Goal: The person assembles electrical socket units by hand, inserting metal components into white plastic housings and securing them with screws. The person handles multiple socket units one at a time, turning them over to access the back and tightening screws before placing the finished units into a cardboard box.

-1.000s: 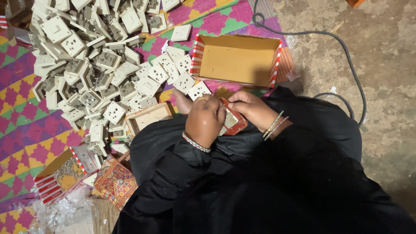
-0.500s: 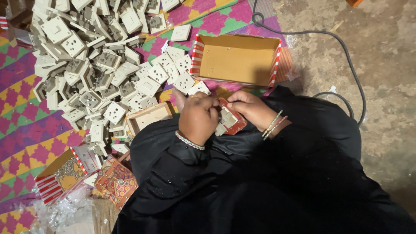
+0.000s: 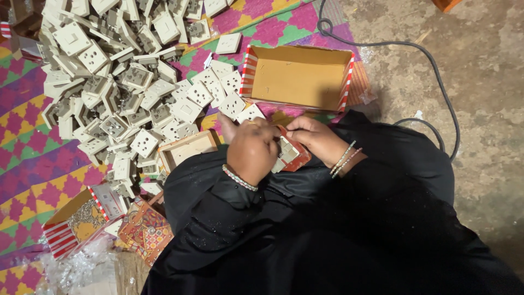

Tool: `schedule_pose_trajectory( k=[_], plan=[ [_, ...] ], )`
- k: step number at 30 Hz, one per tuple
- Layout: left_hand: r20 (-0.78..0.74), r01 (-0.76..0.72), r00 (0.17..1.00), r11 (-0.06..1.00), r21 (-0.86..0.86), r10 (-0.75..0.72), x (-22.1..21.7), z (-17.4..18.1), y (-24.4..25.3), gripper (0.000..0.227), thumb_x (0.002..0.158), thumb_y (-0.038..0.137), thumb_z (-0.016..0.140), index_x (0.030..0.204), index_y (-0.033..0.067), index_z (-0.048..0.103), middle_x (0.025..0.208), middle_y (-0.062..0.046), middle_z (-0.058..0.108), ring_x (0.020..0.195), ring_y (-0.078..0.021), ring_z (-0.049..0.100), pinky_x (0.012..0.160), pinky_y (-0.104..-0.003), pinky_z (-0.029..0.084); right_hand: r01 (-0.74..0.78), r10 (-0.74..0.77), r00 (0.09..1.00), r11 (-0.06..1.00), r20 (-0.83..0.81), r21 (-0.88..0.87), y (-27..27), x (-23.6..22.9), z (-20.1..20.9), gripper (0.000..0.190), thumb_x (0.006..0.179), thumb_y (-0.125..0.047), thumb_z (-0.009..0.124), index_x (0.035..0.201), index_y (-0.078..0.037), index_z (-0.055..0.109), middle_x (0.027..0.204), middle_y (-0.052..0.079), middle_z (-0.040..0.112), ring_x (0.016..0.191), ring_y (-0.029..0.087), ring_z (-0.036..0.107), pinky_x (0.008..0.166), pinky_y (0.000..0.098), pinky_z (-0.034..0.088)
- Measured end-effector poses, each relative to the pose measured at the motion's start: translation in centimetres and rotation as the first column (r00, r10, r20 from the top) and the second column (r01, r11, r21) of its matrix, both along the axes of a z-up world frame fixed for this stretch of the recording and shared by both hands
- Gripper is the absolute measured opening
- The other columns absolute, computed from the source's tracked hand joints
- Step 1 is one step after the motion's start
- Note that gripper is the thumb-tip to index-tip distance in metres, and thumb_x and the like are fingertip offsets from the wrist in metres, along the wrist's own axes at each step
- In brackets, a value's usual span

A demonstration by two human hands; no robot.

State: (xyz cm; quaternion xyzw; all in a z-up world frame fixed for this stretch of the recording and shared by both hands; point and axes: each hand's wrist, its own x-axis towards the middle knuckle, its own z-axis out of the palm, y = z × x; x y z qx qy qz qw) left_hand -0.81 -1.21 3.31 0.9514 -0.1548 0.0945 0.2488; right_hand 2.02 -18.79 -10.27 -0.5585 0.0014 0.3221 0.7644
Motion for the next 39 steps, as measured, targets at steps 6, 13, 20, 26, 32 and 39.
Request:
schedule_pose_trajectory(
  k=[6,13,20,26,32,39],
  plan=[
    [-0.026,-0.025,0.999,0.999,0.024,0.025,0.0,0.3,-0.1,0.011,0.077,0.003,0.067,0.082,0.0084,0.075,0.088,-0.007,0.070,0.090,-0.0313,0.066,0.105,-0.056,0.038,0.014,-0.014,1.000,1.000,-0.001,-0.008,0.0,0.0,-0.2,0.020,0.094,-0.013,0.064,0.110,-0.001,0.066,0.100,0.004,0.070,0.092,0.010,0.065,0.082,0.0252,0.053],
    [-0.128,-0.045,0.991,0.986,-0.158,0.024,1.0,-1.4,1.4,0.015,0.087,0.013,0.073,0.100,0.0043,0.072,0.089,-0.010,0.071,0.090,-0.0307,0.067,0.099,-0.053,0.033,0.055,-0.050,0.997,0.996,-0.059,0.069,-0.8,0.5,0.8,0.024,0.095,-0.013,0.062,0.114,0.002,0.064,0.102,0.007,0.071,0.092,0.012,0.067,0.082,0.0266,0.055],
    [-0.290,-0.022,0.946,0.862,-0.506,-0.146,2.7,-7.5,3.0,0.008,0.097,0.007,0.066,0.101,-0.0004,0.066,0.091,-0.008,0.068,0.083,-0.0190,0.065,0.077,-0.029,0.051,0.069,-0.058,0.995,0.989,-0.086,0.127,-1.4,0.9,2.6,0.027,0.097,-0.015,0.063,0.119,0.002,0.063,0.108,0.006,0.071,0.098,0.011,0.068,0.087,0.0272,0.056],
    [-0.467,-0.260,0.871,0.660,-0.704,-0.155,4.3,-11.7,4.5,0.008,0.105,0.010,0.061,0.104,0.0028,0.064,0.088,0.002,0.063,0.078,-0.0069,0.054,0.072,-0.021,0.045,0.099,-0.069,0.991,0.952,-0.113,0.289,-1.8,0.9,4.0,0.034,0.104,-0.020,0.055,0.129,0.003,0.060,0.115,0.010,0.071,0.104,0.015,0.070,0.092,0.0312,0.057],
    [-0.630,-0.558,0.776,0.432,-0.708,-0.030,5.1,-13.3,5.6,0.006,0.101,0.010,0.061,0.102,0.0045,0.064,0.082,0.002,0.061,0.065,-0.0080,0.055,0.057,-0.024,0.046,0.092,-0.093,0.996,0.969,-0.009,0.227,-1.8,1.3,2.4,0.041,0.102,-0.015,0.058,0.139,0.002,0.058,0.122,0.007,0.069,0.112,0.012,0.066,0.099,0.0295,0.053],
    [-0.687,-0.628,0.726,0.383,-0.678,-0.024,5.4,-14.5,5.2,0.010,0.100,0.011,0.062,0.104,0.0024,0.065,0.085,0.000,0.064,0.065,-0.0087,0.057,0.057,-0.022,0.046,0.160,-0.162,0.987,0.983,0.015,0.088,-1.5,1.4,-0.9,0.027,0.104,-0.013,0.061,0.125,0.003,0.064,0.109,0.006,0.070,0.096,0.012,0.067,0.090,0.0284,0.055]
  ],
)
